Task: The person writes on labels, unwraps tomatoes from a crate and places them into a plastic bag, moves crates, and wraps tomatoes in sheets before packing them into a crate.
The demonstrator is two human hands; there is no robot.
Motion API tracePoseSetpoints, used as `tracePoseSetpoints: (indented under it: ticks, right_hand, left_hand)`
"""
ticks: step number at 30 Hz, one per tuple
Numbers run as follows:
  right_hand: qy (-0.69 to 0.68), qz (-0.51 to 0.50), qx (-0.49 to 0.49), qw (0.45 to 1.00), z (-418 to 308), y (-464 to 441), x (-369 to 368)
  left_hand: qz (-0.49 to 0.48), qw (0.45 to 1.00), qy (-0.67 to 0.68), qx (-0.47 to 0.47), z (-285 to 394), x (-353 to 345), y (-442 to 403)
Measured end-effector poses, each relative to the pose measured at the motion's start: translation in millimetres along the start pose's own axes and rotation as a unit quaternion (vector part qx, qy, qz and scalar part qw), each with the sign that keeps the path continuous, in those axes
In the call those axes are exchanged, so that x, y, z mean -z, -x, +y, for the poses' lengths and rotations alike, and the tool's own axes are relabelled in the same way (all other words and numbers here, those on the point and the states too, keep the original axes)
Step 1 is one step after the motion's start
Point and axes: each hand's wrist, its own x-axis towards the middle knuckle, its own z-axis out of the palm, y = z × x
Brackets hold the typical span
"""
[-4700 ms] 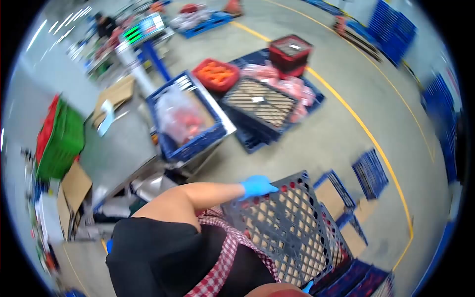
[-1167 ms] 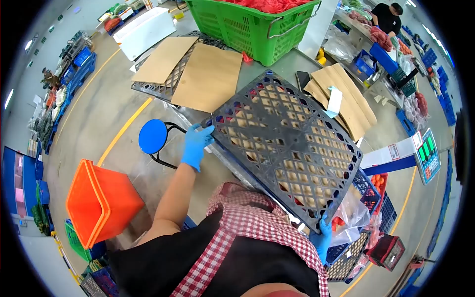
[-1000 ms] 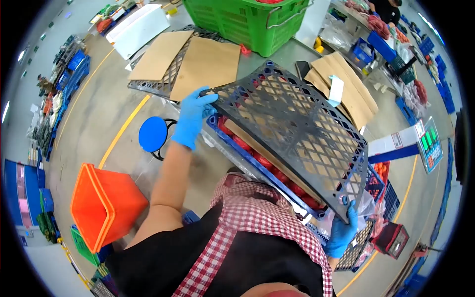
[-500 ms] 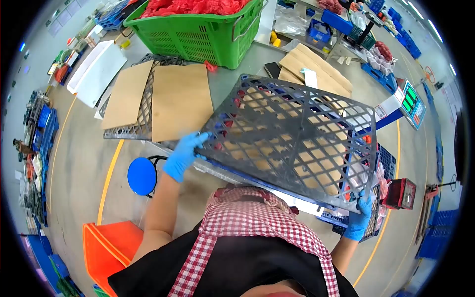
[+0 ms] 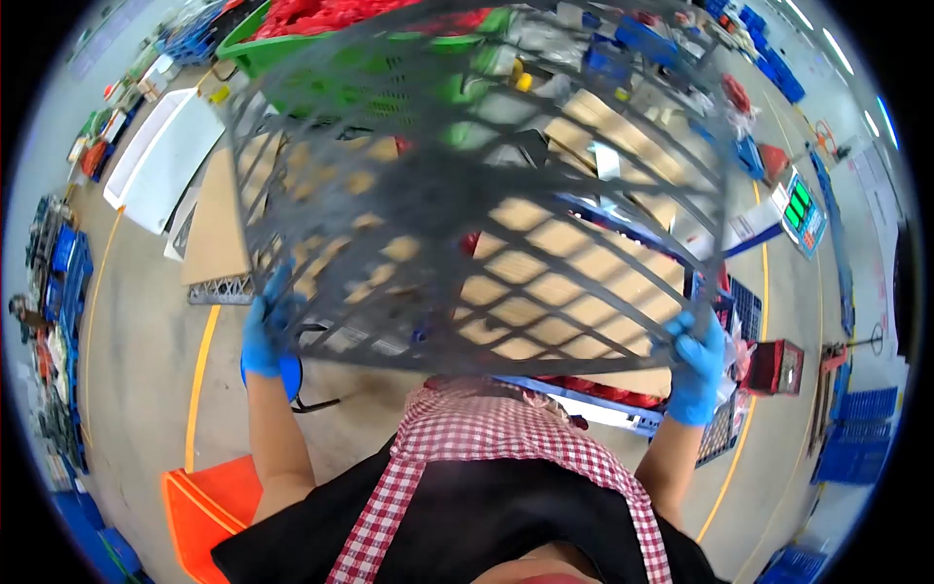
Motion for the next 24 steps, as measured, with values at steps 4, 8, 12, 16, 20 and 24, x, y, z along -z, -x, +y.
tracePoseSetpoints:
  ticks: [4,8,12,16,20,24]
  right_hand:
    - [-0.193,-0.283,-0.034,0.939,6.2,-47.6,-58.1]
    - [0.355,-0.101,-0.105,0.923,61.9,-57.6,0.7]
    - [0.676,0.150,-0.101,0.714,120.1,-6.5,109.5]
    - [0.605,0.196,-0.138,0.759,128.9,15.0,114.1]
    - [0.205,0.250,-0.110,0.940,135.2,20.6,173.1]
    - [0.104,0.260,-0.093,0.956,69.2,28.8,157.4]
  left_hand:
    - [0.042,0.998,0.001,-0.052,-16.2,102.7,9.0]
    - [0.178,0.973,0.048,-0.135,-42.7,200.0,11.2]
    - [0.166,0.980,-0.015,-0.106,-47.9,184.0,10.0]
    - [0.098,0.993,0.071,0.004,-74.7,175.3,-43.5]
    - [0.200,0.966,-0.147,-0.068,-73.0,153.2,-77.9]
    - [0.128,0.925,-0.290,-0.209,-51.0,84.1,-70.2]
